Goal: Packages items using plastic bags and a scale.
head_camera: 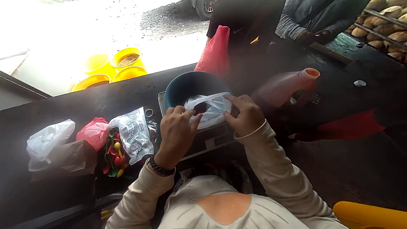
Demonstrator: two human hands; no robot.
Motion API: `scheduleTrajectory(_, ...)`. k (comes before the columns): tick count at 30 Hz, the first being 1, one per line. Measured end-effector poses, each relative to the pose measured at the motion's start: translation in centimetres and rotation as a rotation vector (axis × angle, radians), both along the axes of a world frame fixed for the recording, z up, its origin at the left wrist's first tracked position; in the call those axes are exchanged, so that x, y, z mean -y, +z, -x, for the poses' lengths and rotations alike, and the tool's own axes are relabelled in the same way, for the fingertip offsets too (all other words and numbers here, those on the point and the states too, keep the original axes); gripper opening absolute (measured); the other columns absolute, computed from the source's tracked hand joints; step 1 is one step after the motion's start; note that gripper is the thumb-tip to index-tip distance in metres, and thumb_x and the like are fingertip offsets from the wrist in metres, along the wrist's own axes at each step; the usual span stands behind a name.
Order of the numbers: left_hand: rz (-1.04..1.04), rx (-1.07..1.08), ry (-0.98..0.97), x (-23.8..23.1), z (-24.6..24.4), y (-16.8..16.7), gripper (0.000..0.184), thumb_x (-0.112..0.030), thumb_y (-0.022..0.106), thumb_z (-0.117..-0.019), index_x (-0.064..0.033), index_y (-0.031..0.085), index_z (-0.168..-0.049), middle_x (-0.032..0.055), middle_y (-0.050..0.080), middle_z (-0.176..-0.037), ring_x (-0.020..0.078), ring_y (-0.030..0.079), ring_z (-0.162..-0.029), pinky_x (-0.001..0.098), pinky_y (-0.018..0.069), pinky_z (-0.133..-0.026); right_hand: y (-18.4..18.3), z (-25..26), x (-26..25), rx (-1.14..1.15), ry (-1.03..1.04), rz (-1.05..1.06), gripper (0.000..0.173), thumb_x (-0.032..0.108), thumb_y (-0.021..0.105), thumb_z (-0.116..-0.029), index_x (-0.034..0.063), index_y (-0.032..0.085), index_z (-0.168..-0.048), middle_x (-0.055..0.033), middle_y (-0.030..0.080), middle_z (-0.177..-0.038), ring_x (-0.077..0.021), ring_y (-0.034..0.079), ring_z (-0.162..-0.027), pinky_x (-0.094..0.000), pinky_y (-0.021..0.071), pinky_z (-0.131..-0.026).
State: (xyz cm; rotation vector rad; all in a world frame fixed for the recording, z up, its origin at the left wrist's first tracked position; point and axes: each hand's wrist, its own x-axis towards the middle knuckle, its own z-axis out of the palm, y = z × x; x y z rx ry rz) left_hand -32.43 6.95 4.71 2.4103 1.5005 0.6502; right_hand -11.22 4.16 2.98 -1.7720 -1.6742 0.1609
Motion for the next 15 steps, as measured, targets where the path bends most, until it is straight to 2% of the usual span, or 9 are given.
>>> scheduleTrajectory(2,0.045,-0.001,-0.034,-0.8,0.1,0.3,0.017,-0.024,0.066,-0.0998,-0.0156,0.079,-0.107,0.0091,0.071,-0.100,0.0273,0.067,-0.095,0.0465,0.0555,-0.079,-0.5,0.5,-0.1,-0.021,-0.024,0.029,0.052,0.011,0.076,-0.0853,0.0087,0.066,-0.136,-0.0179,0.062,-0.100,-0.0262,0.061,-0.073,-0.0436,0.0540,-0.063)
scheduleTrajectory(4,0.147,-0.035,-0.036,-1.5,-0.1,0.9,0.021,-0.007,0.063,-0.0972,-0.0145,0.078,-0.109,0.0116,0.068,-0.100,0.0255,0.068,-0.085,0.0457,0.0572,-0.073,-0.8,0.9,-0.3,-0.040,-0.037,0.055,0.051,0.019,0.079,-0.0869,0.0103,0.066,-0.135,-0.0175,0.063,-0.101,-0.0257,0.062,-0.072,-0.0438,0.0544,-0.064)
scheduleTrajectory(5,0.201,-0.059,-0.031,-1.6,-0.2,1.1,0.026,-0.004,0.061,-0.0962,-0.0144,0.078,-0.113,0.0127,0.067,-0.106,0.0260,0.068,-0.088,0.0462,0.0573,-0.075,-1.0,1.2,-0.4,-0.057,-0.046,0.063,0.050,0.021,0.080,-0.0872,0.0108,0.067,-0.135,-0.0178,0.063,-0.104,-0.0253,0.062,-0.073,-0.0431,0.0548,-0.065)
scheduleTrajectory(8,0.201,-0.069,-0.020,-1.5,-0.5,1.3,0.035,-0.001,0.061,-0.0940,-0.0091,0.071,-0.126,0.0144,0.066,-0.121,0.0283,0.070,-0.095,0.0480,0.0588,-0.079,-1.7,1.5,-0.6,-0.113,-0.071,0.080,0.043,0.003,0.078,-0.0841,0.0096,0.070,-0.126,-0.0214,0.060,-0.115,-0.0284,0.065,-0.080,-0.0442,0.0576,-0.070)
scheduleTrajectory(10,0.118,-0.031,-0.001,-1.4,-0.5,0.7,0.033,-0.006,0.064,-0.0941,-0.0063,0.070,-0.127,0.0142,0.068,-0.116,0.0289,0.070,-0.093,0.0487,0.0585,-0.077,-1.9,1.4,-0.4,-0.122,-0.056,0.080,0.040,-0.007,0.073,-0.0808,0.0076,0.073,-0.118,-0.0213,0.060,-0.112,-0.0293,0.064,-0.083,-0.0439,0.0566,-0.071)
scheduleTrajectory(11,0.085,-0.002,0.012,-1.4,-0.5,0.4,0.031,-0.014,0.069,-0.0950,-0.0063,0.071,-0.125,0.0146,0.068,-0.112,0.0295,0.069,-0.093,0.0487,0.0574,-0.078,-1.8,1.3,-0.2,-0.116,-0.041,0.065,0.039,-0.009,0.071,-0.0789,0.0070,0.074,-0.114,-0.0206,0.061,-0.109,-0.0289,0.064,-0.083,-0.0433,0.0559,-0.070)
scheduleTrajectory(12,0.072,0.026,0.028,-1.4,-0.5,0.0,0.031,-0.020,0.072,-0.0952,-0.0075,0.072,-0.123,0.0153,0.068,-0.109,0.0304,0.067,-0.095,0.0485,0.0562,-0.079,-1.7,1.2,0.1,-0.109,-0.026,0.052,0.036,-0.010,0.070,-0.0779,0.0070,0.075,-0.109,-0.0194,0.061,-0.107,-0.0280,0.063,-0.083,-0.0423,0.0553,-0.069)
scheduleTrajectory(13,0.082,0.046,0.040,-1.4,-0.5,-0.3,0.029,-0.019,0.073,-0.0946,-0.0102,0.073,-0.122,0.0158,0.066,-0.108,0.0301,0.067,-0.093,0.0475,0.0565,-0.078,-1.7,1.1,0.4,-0.102,-0.018,0.029,0.033,-0.010,0.068,-0.0767,0.0073,0.077,-0.104,-0.0183,0.062,-0.105,-0.0266,0.063,-0.081,-0.0408,0.0547,-0.068)
scheduleTrajectory(15,0.181,0.035,0.042,-1.5,-0.4,-0.6,0.028,-0.008,0.069,-0.0934,-0.0170,0.075,-0.120,0.0165,0.062,-0.117,0.0288,0.067,-0.093,0.0458,0.0581,-0.076,-1.6,0.9,0.9,-0.080,-0.024,-0.009,0.030,-0.009,0.067,-0.0764,0.0082,0.079,-0.098,-0.0168,0.065,-0.103,-0.0242,0.063,-0.078,-0.0389,0.0543,-0.065)
